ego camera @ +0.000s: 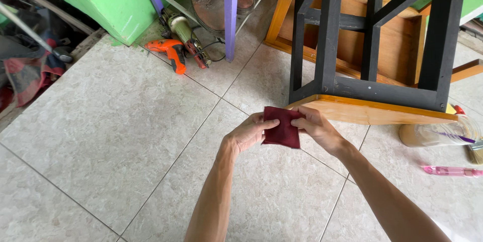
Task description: The person sands the black-painted frame of an overturned wooden chair using a red sanding block. They systematically rub the sandpaper along the legs and crossbars of the chair frame to smooth the surface.
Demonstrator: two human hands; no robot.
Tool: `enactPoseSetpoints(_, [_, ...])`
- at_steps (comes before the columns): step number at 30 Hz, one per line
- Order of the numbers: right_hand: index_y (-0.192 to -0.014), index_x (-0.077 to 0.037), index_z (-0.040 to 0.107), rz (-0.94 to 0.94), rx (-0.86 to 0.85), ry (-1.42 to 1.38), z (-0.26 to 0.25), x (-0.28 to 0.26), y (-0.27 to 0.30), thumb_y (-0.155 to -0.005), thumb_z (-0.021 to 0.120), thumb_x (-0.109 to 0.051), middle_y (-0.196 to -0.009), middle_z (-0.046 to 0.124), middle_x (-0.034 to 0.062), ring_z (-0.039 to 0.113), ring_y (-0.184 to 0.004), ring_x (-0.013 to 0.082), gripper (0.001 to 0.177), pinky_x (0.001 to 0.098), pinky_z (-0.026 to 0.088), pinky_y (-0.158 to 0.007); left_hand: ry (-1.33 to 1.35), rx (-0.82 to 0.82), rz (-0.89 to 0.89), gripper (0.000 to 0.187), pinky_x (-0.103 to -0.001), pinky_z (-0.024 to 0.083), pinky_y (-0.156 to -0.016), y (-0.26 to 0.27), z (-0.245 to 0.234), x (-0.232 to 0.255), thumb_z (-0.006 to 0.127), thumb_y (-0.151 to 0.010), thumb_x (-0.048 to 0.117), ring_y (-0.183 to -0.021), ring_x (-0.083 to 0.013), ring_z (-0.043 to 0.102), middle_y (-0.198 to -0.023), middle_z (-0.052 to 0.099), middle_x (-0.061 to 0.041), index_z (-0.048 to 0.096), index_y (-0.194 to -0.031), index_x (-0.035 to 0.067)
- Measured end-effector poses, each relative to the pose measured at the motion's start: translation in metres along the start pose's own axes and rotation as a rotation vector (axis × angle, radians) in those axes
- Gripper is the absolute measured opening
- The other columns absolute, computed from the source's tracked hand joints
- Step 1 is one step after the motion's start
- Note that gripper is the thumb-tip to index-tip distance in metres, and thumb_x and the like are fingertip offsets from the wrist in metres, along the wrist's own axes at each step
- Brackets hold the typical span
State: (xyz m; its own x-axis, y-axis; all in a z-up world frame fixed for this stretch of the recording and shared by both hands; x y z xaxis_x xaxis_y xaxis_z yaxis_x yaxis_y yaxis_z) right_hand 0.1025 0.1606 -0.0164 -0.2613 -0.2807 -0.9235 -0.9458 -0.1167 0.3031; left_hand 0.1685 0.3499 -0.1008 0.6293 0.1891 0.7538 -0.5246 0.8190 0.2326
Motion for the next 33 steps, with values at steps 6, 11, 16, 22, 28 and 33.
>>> enactPoseSetpoints(6, [-0.13,-0.014,0.062,-0.007,0.196,1.071,0.002,-0.053,0.042,-0.101,0.057,-0.024,-0.089,0.077,0.0101,0.073,-0.067,0.0199,0.031,0.0368,0.062,-0.068,-0.561,0.558,0.245,0.029,-0.034,0.059,-0.063,0.0,0.016,0.015,0.074,-0.092,0.024,-0.071,-0.0184,0.068,-0.092,0.076,-0.016,0.072,-0.107,0.0])
enactPoseSetpoints(11, [-0.103,-0.006,0.07,-0.866,0.476,1.131,-0.053,-0.079,0.053,-0.098,0.069,-0.001,-0.092,0.075,0.0112,0.069,-0.079,0.02,0.007,0.0389,0.058,-0.077,-0.525,0.677,0.427,0.027,-0.027,0.056,-0.049,-0.013,0.066,0.012,0.062,-0.098,0.017,-0.063,-0.0154,0.067,-0.092,0.074,-0.02,0.059,-0.114,-0.004])
enactPoseSetpoints(16, [-0.125,0.002,0.069,-0.412,0.7,1.199,-0.081,-0.074,0.024,-0.107,0.057,-0.024,-0.111,0.07,0.0234,0.066,-0.101,0.0354,0.034,0.0521,0.049,-0.085,-0.524,0.771,0.556,0.04,-0.036,0.059,-0.064,-0.035,0.13,-0.001,0.048,-0.104,0.01,-0.079,-0.0227,0.069,-0.114,0.069,-0.022,0.043,-0.142,-0.002])
enactPoseSetpoints(22, [-0.105,-0.004,0.07,-0.342,0.598,1.166,-0.08,-0.072,0.027,-0.108,0.05,-0.025,-0.105,0.073,0.0168,0.067,-0.099,0.0374,0.029,0.0538,0.048,-0.093,-0.96,0.932,0.925,0.057,-0.06,0.023,-0.123,-0.026,0.18,-0.012,0.048,-0.105,0.005,-0.146,-0.0381,0.049,-0.157,0.049,-0.027,0.031,-0.158,-0.004])
enactPoseSetpoints(28, [-0.097,-0.001,0.068,-0.293,0.434,1.183,-0.093,-0.077,0.019,-0.109,0.047,-0.025,-0.098,0.072,0.0206,0.07,-0.085,0.0375,0.034,0.0514,0.055,-0.086,-0.808,1.011,0.901,0.052,-0.056,0.032,-0.122,-0.053,0.183,-0.027,0.044,-0.109,0.006,-0.14,-0.0331,0.056,-0.148,0.058,-0.025,0.035,-0.158,-0.005])
enactPoseSetpoints(33, [-0.097,-0.001,0.069,-0.261,0.427,1.197,-0.096,-0.073,0.016,-0.11,0.045,-0.028,-0.091,0.071,0.0223,0.072,-0.077,0.038,0.038,0.0537,0.055,-0.08,-0.68,1.069,0.684,0.047,-0.035,0.055,-0.068,-0.071,0.161,-0.041,0.044,-0.106,0.007,-0.075,-0.0194,0.065,-0.112,0.071,-0.021,0.045,-0.151,-0.005])
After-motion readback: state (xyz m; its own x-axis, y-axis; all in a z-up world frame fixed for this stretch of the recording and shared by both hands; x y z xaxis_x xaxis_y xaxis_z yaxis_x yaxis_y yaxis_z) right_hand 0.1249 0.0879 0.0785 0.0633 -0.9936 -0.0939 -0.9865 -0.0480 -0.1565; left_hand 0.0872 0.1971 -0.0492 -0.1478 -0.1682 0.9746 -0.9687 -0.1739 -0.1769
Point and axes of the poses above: each hand's wrist, its own y-axis away from the middle knuckle, its own z-axis out of the palm, x = y × z, the point moved 2 cm from there along -y, towards the middle knuckle
